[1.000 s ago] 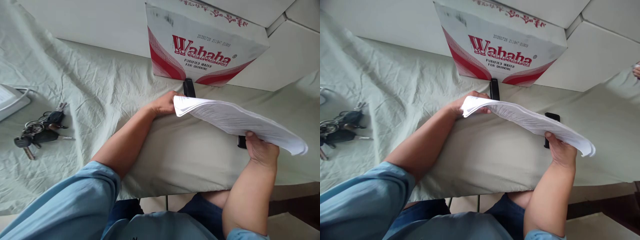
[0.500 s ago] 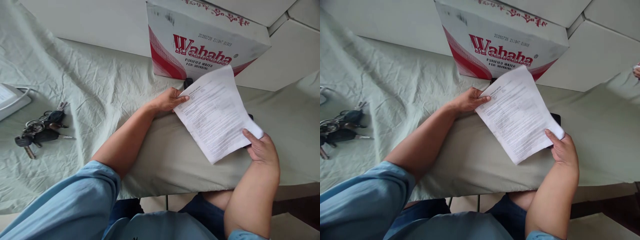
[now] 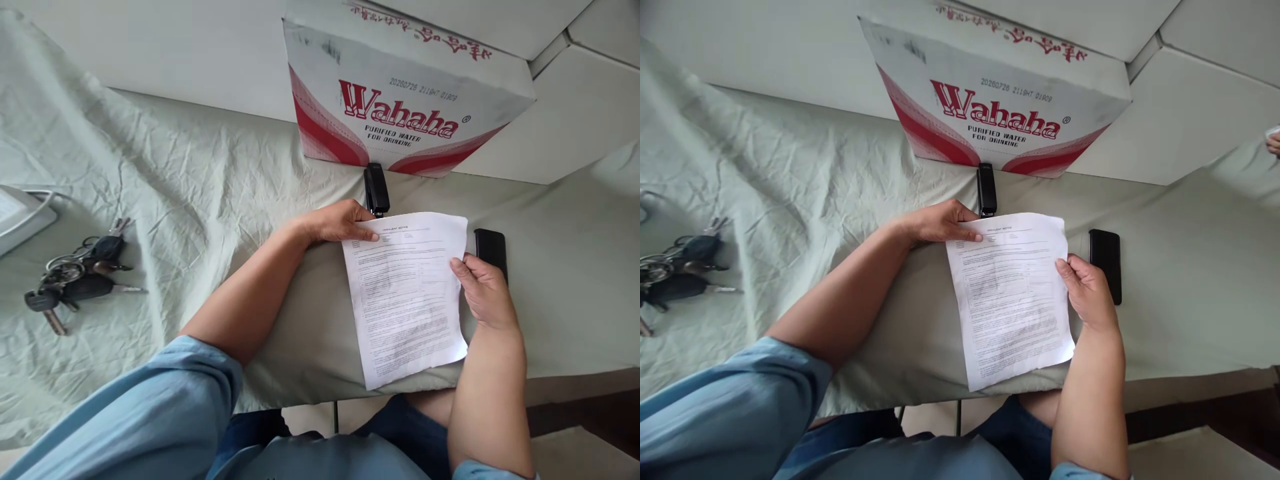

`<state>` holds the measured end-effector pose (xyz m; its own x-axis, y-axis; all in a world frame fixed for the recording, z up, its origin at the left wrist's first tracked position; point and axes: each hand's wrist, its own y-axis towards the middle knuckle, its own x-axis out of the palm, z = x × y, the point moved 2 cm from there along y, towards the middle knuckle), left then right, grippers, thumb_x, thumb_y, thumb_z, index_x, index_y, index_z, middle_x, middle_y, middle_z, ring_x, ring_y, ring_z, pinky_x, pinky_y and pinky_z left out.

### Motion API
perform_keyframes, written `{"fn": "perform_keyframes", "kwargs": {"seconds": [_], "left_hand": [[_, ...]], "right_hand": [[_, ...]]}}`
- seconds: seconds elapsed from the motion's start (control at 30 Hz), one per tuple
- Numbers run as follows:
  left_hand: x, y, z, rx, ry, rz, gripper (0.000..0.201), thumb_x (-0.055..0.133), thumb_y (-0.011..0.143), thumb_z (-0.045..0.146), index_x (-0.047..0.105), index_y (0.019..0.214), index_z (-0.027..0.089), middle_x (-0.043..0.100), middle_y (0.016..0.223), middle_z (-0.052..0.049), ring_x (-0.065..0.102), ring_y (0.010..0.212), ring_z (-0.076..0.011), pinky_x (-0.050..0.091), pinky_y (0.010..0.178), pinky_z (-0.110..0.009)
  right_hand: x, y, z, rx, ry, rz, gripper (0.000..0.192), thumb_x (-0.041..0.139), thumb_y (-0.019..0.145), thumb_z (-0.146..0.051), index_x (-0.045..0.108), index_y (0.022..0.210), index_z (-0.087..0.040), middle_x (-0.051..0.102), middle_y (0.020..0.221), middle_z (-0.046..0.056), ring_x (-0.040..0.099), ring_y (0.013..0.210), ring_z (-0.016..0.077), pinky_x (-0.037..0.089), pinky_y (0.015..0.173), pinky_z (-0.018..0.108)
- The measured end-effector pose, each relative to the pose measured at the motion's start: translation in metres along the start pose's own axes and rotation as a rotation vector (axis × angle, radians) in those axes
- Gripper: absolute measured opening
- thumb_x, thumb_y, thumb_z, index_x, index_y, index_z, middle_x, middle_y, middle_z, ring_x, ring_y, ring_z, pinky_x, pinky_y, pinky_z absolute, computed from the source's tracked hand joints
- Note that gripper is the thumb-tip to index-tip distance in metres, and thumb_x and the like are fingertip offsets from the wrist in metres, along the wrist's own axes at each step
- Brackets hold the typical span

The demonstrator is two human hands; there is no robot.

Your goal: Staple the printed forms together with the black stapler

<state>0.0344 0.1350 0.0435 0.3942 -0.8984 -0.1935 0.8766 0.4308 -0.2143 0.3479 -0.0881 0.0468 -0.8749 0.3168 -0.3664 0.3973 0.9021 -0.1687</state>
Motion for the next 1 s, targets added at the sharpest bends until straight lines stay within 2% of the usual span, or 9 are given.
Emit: {"fn": "perform_keyframes", "kwargs": {"seconds": [0.07,0.13,0.2,0.3,0.47,0.57,0.7,0.87,1.0], "left_hand": [[0.0,0.002,-0.003,0.029,-0.038,0.051,0.053,0.092,0.084,0.058,0.092,0.117,0.018,0.088,0.104,-0.006,0.074,0.083,-0.0196,0.055,0.076,-0.031],[0.001,0.003,-0.007,0.027,-0.052,0.1,0.048,0.089,0.089,0.051,0.091,0.124,0.017,0.081,0.085,-0.001,0.062,0.066,-0.0142,0.047,0.068,-0.03],[0.001,0.004,-0.009,0.015,-0.044,0.12,0.036,0.082,0.096,0.043,0.091,0.12,0.018,0.066,0.064,0.005,0.049,0.055,-0.0122,0.039,0.063,-0.03],[0.002,0.003,-0.007,-0.002,-0.018,0.116,0.022,0.074,0.101,0.036,0.088,0.104,0.019,0.057,0.054,0.006,0.046,0.052,-0.0124,0.036,0.062,-0.03],[0.006,0.001,0.006,-0.081,-0.006,0.106,0.013,0.075,0.099,0.027,0.084,0.094,0.02,0.055,0.057,0.007,0.046,0.051,-0.0116,0.037,0.061,-0.03],[0.008,0.002,0.012,-0.133,0.014,0.208,0.015,0.075,0.1,0.024,0.08,0.087,0.021,0.055,0.056,0.008,0.047,0.052,-0.011,0.037,0.063,-0.03],[0.012,0.008,0.013,-0.177,0.062,0.35,0.023,0.077,0.099,0.019,0.072,0.078,0.021,0.056,0.057,0.008,0.048,0.057,-0.0111,0.037,0.065,-0.03],[0.014,0.014,0.009,-0.199,0.123,0.483,0.025,0.08,0.092,0.008,0.064,0.082,0.023,0.066,0.07,0.006,0.06,0.072,-0.0138,0.043,0.073,-0.03],[0.015,0.016,0.008,-0.239,0.153,0.586,0.036,0.075,0.089,0.0,0.052,0.083,0.026,0.064,0.073,0.006,0.062,0.077,-0.0151,0.044,0.077,-0.031]], "right_hand": [[-0.006,0.003,0.005,0.021,-0.021,0.054,0.06,0.103,0.086,-0.083,0.081,0.076,-0.027,0.075,0.075,0.0,0.066,0.075,0.0195,0.059,0.069,0.032],[-0.015,0.004,0.008,0.034,-0.015,0.097,0.065,0.104,0.08,-0.087,0.079,0.073,-0.026,0.073,0.074,-0.001,0.06,0.072,0.0178,0.055,0.064,0.031],[-0.021,0.004,0.011,0.045,-0.009,0.112,0.067,0.105,0.077,-0.088,0.079,0.073,-0.026,0.072,0.074,-0.001,0.058,0.072,0.0174,0.053,0.063,0.031],[-0.023,0.003,0.014,0.06,-0.007,0.112,0.065,0.107,0.076,-0.086,0.081,0.075,-0.026,0.071,0.073,-0.001,0.057,0.073,0.0174,0.052,0.063,0.032],[-0.012,0.007,0.015,0.12,0.012,0.149,0.071,0.107,0.069,-0.091,0.078,0.076,-0.027,0.073,0.075,-0.001,0.059,0.072,0.0177,0.054,0.063,0.033],[-0.007,0.013,0.014,0.146,0.007,0.153,0.074,0.108,0.064,-0.091,0.072,0.07,-0.027,0.072,0.072,-0.001,0.06,0.068,0.0176,0.054,0.06,0.034],[-0.004,0.02,0.015,0.174,-0.025,0.152,0.063,0.107,0.069,-0.082,0.076,0.075,-0.027,0.075,0.071,-0.001,0.064,0.066,0.0197,0.055,0.06,0.035],[-0.001,0.026,0.018,0.204,-0.062,0.132,0.048,0.104,0.077,-0.071,0.078,0.079,-0.03,0.07,0.063,-0.003,0.068,0.065,0.0237,0.054,0.056,0.036],[0.0,0.027,0.017,0.203,-0.056,0.153,0.047,0.105,0.075,-0.069,0.079,0.08,-0.029,0.075,0.066,-0.002,0.069,0.063,0.0228,0.053,0.055,0.035]]}}
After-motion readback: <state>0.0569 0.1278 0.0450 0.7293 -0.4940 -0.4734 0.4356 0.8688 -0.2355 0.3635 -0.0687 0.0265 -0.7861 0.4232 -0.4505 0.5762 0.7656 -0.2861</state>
